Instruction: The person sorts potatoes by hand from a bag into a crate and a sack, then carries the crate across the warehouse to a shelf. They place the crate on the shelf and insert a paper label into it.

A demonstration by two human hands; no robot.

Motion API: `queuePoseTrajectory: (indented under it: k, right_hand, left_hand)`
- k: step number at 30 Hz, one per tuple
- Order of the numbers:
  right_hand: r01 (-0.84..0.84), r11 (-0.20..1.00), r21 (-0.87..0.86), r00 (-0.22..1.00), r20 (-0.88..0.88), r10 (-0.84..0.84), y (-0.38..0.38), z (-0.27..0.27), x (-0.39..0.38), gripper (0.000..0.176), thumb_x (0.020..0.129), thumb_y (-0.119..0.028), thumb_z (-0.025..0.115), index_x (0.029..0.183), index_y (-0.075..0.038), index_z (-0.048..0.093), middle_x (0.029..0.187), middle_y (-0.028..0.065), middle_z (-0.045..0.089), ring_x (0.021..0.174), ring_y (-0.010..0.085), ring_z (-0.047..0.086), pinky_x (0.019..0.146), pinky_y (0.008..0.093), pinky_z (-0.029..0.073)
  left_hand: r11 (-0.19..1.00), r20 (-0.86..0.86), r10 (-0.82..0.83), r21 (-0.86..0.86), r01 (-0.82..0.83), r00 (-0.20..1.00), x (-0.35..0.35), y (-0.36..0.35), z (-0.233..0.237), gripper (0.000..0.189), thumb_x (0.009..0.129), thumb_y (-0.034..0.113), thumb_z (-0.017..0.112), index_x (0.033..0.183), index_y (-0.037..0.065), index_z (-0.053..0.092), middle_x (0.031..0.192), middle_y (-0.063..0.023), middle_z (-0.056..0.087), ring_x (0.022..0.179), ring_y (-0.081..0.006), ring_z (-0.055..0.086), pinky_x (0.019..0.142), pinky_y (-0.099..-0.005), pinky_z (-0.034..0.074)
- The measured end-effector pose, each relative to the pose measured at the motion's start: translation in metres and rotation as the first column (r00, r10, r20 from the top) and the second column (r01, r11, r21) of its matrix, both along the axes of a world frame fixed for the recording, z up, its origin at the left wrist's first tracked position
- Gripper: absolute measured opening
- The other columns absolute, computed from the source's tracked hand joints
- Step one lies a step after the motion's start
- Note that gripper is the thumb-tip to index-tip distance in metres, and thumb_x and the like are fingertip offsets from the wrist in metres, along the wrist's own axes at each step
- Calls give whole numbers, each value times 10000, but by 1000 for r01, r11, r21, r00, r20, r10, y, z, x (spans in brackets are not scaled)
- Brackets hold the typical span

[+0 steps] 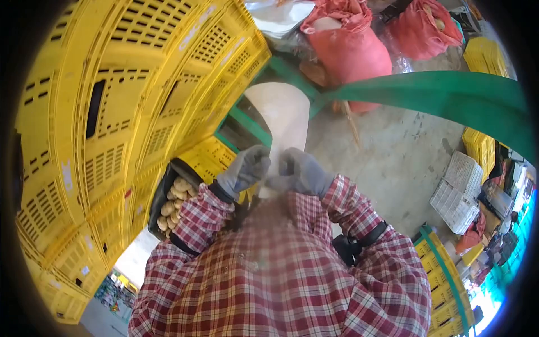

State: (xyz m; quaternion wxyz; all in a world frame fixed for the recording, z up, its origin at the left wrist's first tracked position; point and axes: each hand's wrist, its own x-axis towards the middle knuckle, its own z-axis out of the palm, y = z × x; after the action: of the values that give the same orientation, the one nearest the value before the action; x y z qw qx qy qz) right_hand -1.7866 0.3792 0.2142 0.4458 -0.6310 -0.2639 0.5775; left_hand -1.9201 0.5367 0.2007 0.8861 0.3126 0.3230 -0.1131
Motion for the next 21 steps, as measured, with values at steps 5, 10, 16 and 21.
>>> queuePoseTrajectory:
  k: [5,10,16,21]
  right_hand:
    - [-33,997,-67,995,-91,27,-4,-8,-13,288,773,-184,806,877,-62,567,817,-34,556,726,62,492,630,224,425]
    - [-10,997,-77,996,-87,3,3,-5,-25,348,757,-305,802,834,-37,594,739,9,559,670,97,499,592,259,425]
    - [-113,972,-205,993,-5,115,16,23,-27,371,825,-379,715,873,-19,635,747,34,589,683,118,516,612,293,434]
    - [-159,966,-203,986,-73,147,14,21,-26,353,870,-369,662,898,-17,659,750,43,599,683,121,524,625,296,441]
  left_hand:
    - [849,4,-117,520,98,993,-26,-10,-29,165,979,154,477,988,36,593,843,-13,589,695,-84,575,552,-176,458]
    - [936,-6,-197,298,190,980,-27,-3,6,218,991,183,483,879,25,581,828,-32,568,722,-103,556,613,-210,446]
    - [966,81,22,255,-42,997,-46,-31,-21,261,1004,186,493,797,38,549,840,-35,564,756,-97,530,678,-240,457]
    - [920,75,-54,393,21,996,-53,-17,-3,171,992,165,509,881,45,558,899,-10,577,796,-101,540,704,-260,461]
